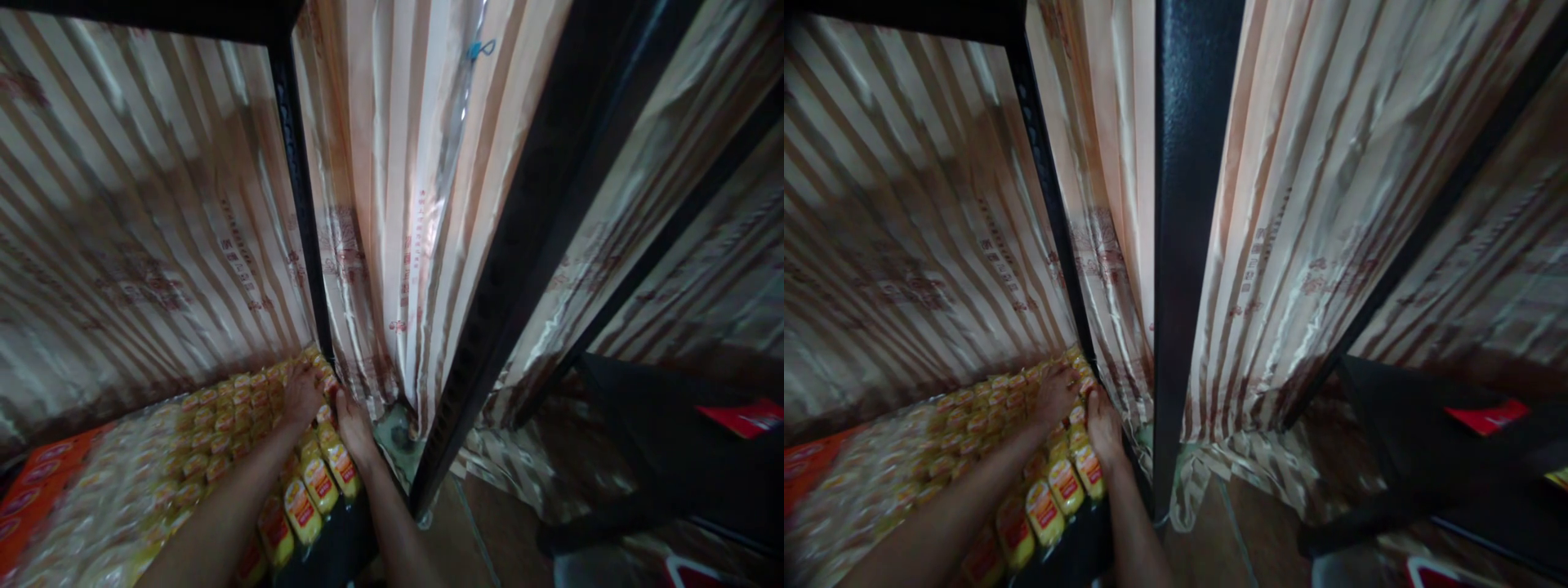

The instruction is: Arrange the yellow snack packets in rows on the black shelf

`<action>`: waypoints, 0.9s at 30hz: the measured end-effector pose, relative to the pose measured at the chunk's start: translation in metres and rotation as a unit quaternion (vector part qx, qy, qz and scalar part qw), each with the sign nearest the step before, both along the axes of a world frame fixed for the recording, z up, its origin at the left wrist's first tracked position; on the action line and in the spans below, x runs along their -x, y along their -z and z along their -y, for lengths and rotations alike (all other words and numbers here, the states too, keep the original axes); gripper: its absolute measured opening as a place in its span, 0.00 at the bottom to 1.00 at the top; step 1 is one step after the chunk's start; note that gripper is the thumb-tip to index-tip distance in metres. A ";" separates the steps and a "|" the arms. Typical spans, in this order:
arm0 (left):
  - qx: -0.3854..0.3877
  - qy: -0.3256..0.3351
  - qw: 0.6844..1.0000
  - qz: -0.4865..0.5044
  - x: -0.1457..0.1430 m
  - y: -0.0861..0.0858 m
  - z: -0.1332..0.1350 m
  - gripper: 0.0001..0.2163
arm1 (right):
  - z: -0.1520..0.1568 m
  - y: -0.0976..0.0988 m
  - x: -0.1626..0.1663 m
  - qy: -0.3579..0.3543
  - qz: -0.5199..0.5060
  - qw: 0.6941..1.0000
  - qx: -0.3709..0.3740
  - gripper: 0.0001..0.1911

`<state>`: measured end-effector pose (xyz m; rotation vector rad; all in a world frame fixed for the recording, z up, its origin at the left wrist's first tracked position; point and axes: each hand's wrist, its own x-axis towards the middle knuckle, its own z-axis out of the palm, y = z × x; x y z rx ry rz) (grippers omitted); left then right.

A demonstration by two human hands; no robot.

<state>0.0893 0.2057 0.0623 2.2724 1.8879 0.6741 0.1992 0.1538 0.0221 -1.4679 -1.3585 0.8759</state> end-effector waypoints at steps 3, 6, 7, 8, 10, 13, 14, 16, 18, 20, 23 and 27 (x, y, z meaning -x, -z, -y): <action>0.015 -0.016 1.000 0.023 -0.001 0.000 -0.002 0.06 | -0.003 0.005 0.001 -0.007 -0.029 0.999 0.012 0.32; 0.031 -0.017 0.998 0.054 -0.001 0.000 -0.004 0.06 | -0.004 0.007 -0.001 0.004 -0.047 0.999 0.023 0.33; 0.032 -0.018 0.997 0.061 -0.001 0.001 -0.004 0.07 | -0.004 0.007 -0.002 0.005 -0.050 0.998 0.025 0.33; 0.029 -0.017 0.997 0.064 0.000 0.001 -0.003 0.07 | -0.003 0.007 -0.003 0.004 -0.052 0.998 0.026 0.32; 0.013 -0.018 0.998 0.062 0.001 0.001 0.000 0.08 | -0.001 0.006 -0.005 0.001 -0.060 0.998 0.026 0.31; -0.018 -0.008 0.998 0.053 0.003 -0.003 0.013 0.08 | 0.006 0.004 -0.005 0.017 -0.077 0.997 0.007 0.29; -0.023 -0.004 0.998 0.053 0.003 -0.005 0.019 0.08 | 0.009 0.003 -0.004 0.020 -0.082 0.996 -0.001 0.29; -0.027 0.004 0.998 0.058 0.001 -0.011 0.033 0.09 | 0.017 0.000 -0.003 0.023 -0.087 0.996 -0.016 0.29; -0.021 0.014 0.997 0.070 -0.003 -0.018 0.050 0.10 | 0.026 -0.006 -0.001 0.033 -0.081 0.996 -0.024 0.29; -0.012 0.036 0.995 0.088 -0.008 -0.024 0.068 0.11 | 0.037 -0.014 0.001 0.048 -0.068 0.996 -0.030 0.30; 0.002 0.075 0.986 0.147 -0.017 -0.029 0.094 0.12 | 0.056 -0.025 0.003 0.058 -0.048 0.997 -0.028 0.30; 0.008 0.089 0.972 0.216 -0.018 -0.030 0.130 0.13 | 0.090 -0.033 0.009 0.079 -0.014 0.997 -0.015 0.31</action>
